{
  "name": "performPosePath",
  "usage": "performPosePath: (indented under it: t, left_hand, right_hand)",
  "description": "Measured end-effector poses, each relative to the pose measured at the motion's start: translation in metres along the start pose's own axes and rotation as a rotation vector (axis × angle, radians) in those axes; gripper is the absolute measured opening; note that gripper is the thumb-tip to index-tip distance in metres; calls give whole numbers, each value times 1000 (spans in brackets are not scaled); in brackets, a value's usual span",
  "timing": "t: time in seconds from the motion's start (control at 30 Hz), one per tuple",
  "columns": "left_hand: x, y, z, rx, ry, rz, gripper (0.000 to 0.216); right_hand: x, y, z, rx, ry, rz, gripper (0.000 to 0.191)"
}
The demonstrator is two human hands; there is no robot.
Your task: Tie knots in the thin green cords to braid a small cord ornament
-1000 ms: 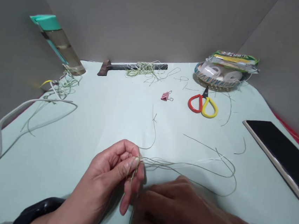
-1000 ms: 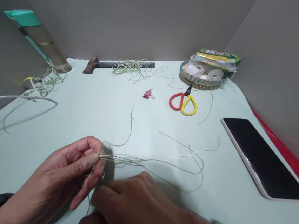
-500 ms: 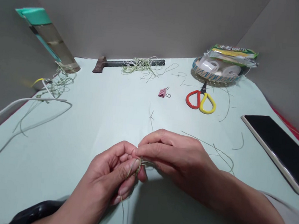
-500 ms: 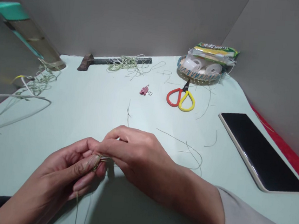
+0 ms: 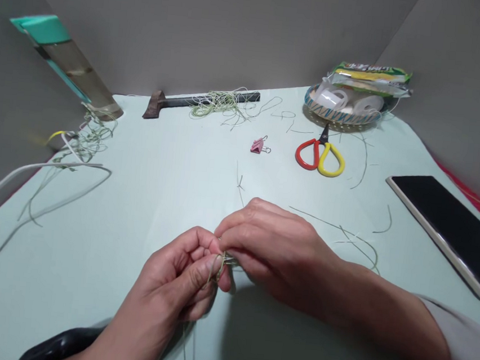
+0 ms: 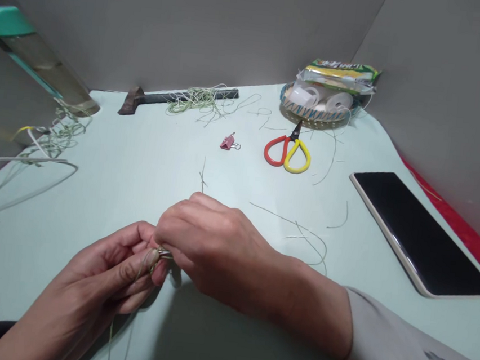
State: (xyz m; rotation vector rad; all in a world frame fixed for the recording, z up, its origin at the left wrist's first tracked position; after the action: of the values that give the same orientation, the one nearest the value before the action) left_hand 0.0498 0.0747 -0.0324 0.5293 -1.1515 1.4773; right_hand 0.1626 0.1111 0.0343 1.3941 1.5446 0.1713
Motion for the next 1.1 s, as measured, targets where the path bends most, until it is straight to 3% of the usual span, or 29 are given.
performPosePath:
  t: [0.27, 0.43, 0.53, 0.83, 1.1]
  left_hand:
    - [0, -1, 8, 26, -41, 27, 21]
    - [3, -1, 9, 33, -80, -30, 22]
    - [4, 0, 9, 43, -101, -59, 24]
    - [3, 2, 10, 56, -91, -83, 22]
    - [2, 0, 5, 64, -71, -74, 21]
  right_hand:
    - [-3, -2, -5, 16, -105, -46, 21]
    - [14, -10, -1, -1, -416, -146, 14]
    - [18, -15, 1, -18, -504, -187, 11]
    - [26, -9, 9, 112, -557, -206, 11]
    - [22, 3, 10, 222, -512, -195, 13]
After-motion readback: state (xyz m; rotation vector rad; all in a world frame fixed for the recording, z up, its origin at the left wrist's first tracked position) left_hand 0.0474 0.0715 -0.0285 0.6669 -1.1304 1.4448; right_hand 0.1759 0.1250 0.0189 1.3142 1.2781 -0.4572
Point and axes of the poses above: each hand's wrist, its own z-axis away from the middle knuckle, its own y-axis out of the back of the hand, x = y × z, the point moved 8 cm from there along -z, towards the middle knuckle, and after that the axes turned 4 degrees about -x, right-handed, at the moved point
